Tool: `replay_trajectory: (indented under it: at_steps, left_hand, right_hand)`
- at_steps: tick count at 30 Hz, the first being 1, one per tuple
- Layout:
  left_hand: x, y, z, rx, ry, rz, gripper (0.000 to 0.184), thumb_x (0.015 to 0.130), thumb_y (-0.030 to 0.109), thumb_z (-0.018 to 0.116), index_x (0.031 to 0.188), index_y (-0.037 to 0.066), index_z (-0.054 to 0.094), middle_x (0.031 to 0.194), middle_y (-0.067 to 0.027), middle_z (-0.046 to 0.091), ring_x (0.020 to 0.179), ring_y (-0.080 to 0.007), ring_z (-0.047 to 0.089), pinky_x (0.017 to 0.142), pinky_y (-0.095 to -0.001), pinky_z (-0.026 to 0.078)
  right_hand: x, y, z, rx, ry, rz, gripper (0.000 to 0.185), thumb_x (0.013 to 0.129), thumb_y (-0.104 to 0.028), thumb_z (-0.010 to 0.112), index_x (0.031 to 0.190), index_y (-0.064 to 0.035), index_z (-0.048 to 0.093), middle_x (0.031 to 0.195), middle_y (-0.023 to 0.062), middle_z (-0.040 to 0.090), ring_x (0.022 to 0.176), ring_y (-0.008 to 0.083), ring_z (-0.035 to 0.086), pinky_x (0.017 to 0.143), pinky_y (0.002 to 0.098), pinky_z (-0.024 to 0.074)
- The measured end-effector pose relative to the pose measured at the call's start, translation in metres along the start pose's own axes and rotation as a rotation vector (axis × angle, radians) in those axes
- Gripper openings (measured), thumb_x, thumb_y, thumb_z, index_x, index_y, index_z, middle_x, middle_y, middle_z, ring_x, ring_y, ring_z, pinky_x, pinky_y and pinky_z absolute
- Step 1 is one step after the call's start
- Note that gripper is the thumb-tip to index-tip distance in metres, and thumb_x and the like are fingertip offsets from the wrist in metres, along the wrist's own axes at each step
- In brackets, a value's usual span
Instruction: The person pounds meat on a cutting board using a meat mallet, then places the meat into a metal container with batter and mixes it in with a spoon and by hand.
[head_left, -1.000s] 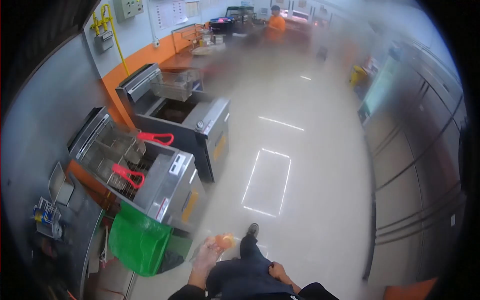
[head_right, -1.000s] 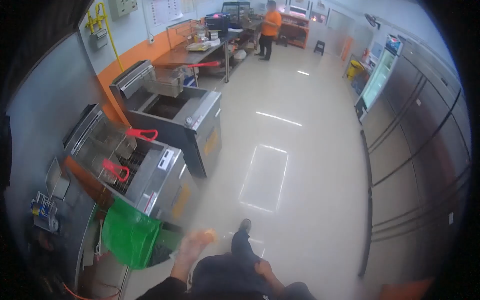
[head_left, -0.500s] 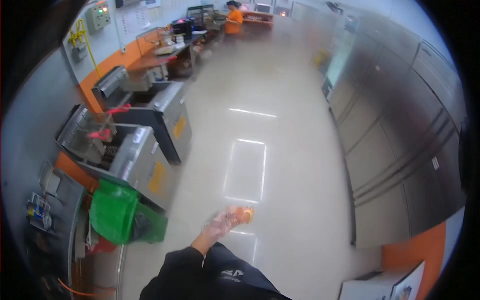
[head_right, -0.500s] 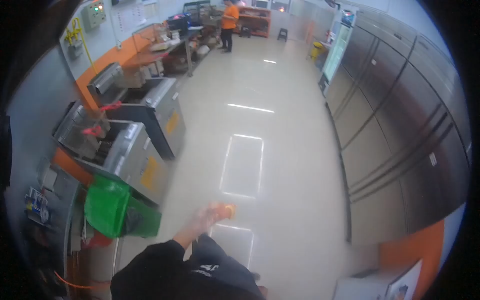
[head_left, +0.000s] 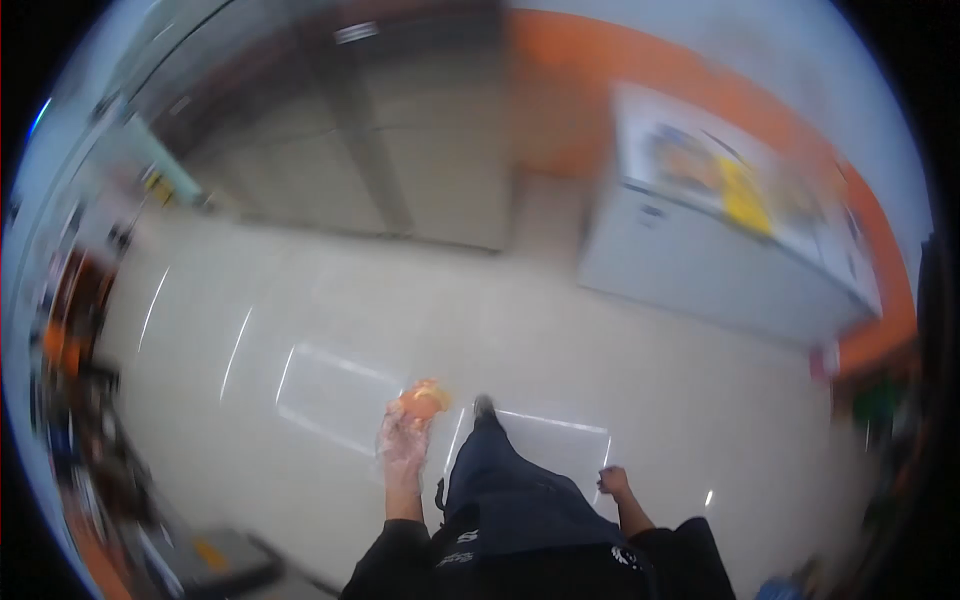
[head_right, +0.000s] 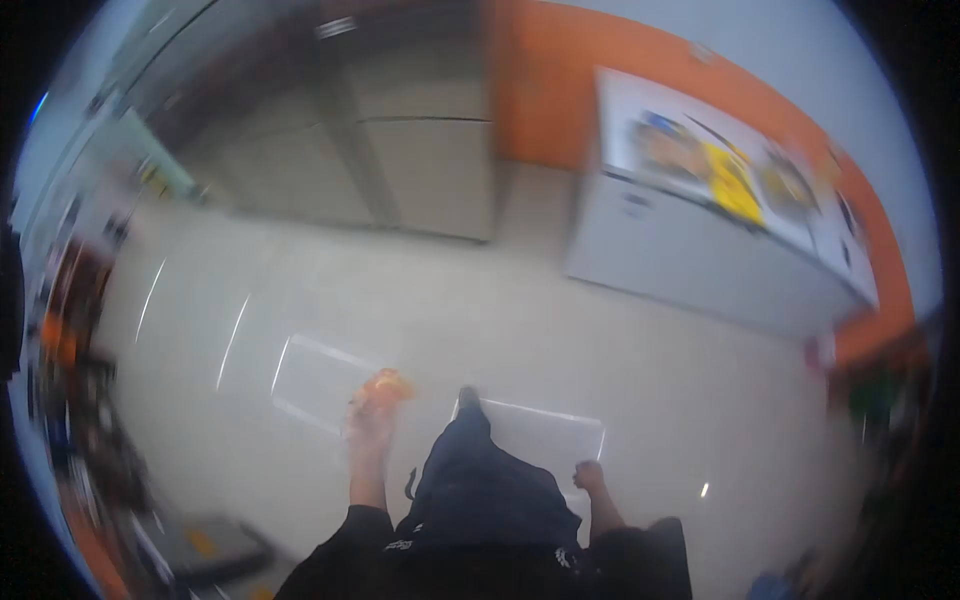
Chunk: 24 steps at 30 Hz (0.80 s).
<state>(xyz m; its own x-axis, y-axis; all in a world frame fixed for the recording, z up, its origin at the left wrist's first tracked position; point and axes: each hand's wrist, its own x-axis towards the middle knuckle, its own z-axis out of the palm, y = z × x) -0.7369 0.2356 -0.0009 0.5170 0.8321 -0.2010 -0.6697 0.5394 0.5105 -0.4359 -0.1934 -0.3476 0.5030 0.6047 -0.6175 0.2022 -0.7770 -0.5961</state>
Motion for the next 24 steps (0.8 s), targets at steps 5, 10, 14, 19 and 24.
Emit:
replay_trajectory:
  at_steps: [5,10,14,19,24]
  left_hand:
    - [0.141,-0.105,0.056,-0.055,-0.099,-0.285,0.033,0.089,0.013,0.06,0.118,-0.002,0.055,0.127,-0.0203,0.055,0.112,-0.0302,0.059,0.087,-0.0343,0.057]
    - [0.255,-0.213,0.163,0.026,-0.174,-0.463,0.03,0.091,0.013,0.059,0.118,-0.001,0.054,0.126,-0.0199,0.056,0.114,-0.0314,0.058,0.093,-0.0419,0.054]
    - [0.365,-0.307,0.242,0.317,-0.494,-0.606,0.03,0.097,0.017,0.052,0.121,0.0,0.051,0.13,-0.0185,0.053,0.121,-0.0304,0.052,0.103,-0.0461,0.044]
    - [0.431,-0.447,0.378,0.414,-0.64,-0.886,0.028,0.102,0.026,0.042,0.117,0.004,0.051,0.138,-0.0171,0.046,0.127,-0.028,0.046,0.11,-0.0455,0.035]
    - [0.44,-0.588,0.498,0.44,-0.841,-0.729,0.027,0.102,0.03,0.041,0.109,0.006,0.052,0.123,-0.0133,0.053,0.112,-0.024,0.053,0.099,-0.0388,0.043]
  right_hand:
    - [-0.007,0.017,0.015,0.159,0.133,0.132,0.024,0.088,-0.019,0.057,0.087,0.0035,0.066,0.072,0.0148,0.066,0.055,0.0217,0.064,0.05,0.0334,0.0534]
    - [-0.023,0.025,0.006,-0.555,0.045,0.182,0.017,0.078,-0.024,0.066,0.082,-0.0082,0.071,0.083,0.0104,0.071,0.066,0.0249,0.068,0.064,0.0435,0.0536]
    - [-0.001,-0.014,-0.014,-0.202,0.416,0.319,0.022,0.079,-0.024,0.064,0.094,-0.0082,0.069,0.085,0.0083,0.071,0.062,0.0237,0.066,0.061,0.041,0.0537]
    - [0.075,-0.076,-0.069,0.979,0.817,0.715,0.02,0.083,-0.019,0.061,0.094,-0.0031,0.066,0.078,0.0104,0.068,0.058,0.0206,0.063,0.054,0.0361,0.0528]
    - [0.114,-0.08,-0.162,1.224,0.877,0.865,0.021,0.085,-0.019,0.06,0.095,-0.0016,0.065,0.076,0.0108,0.066,0.057,0.0204,0.063,0.052,0.0348,0.0524]
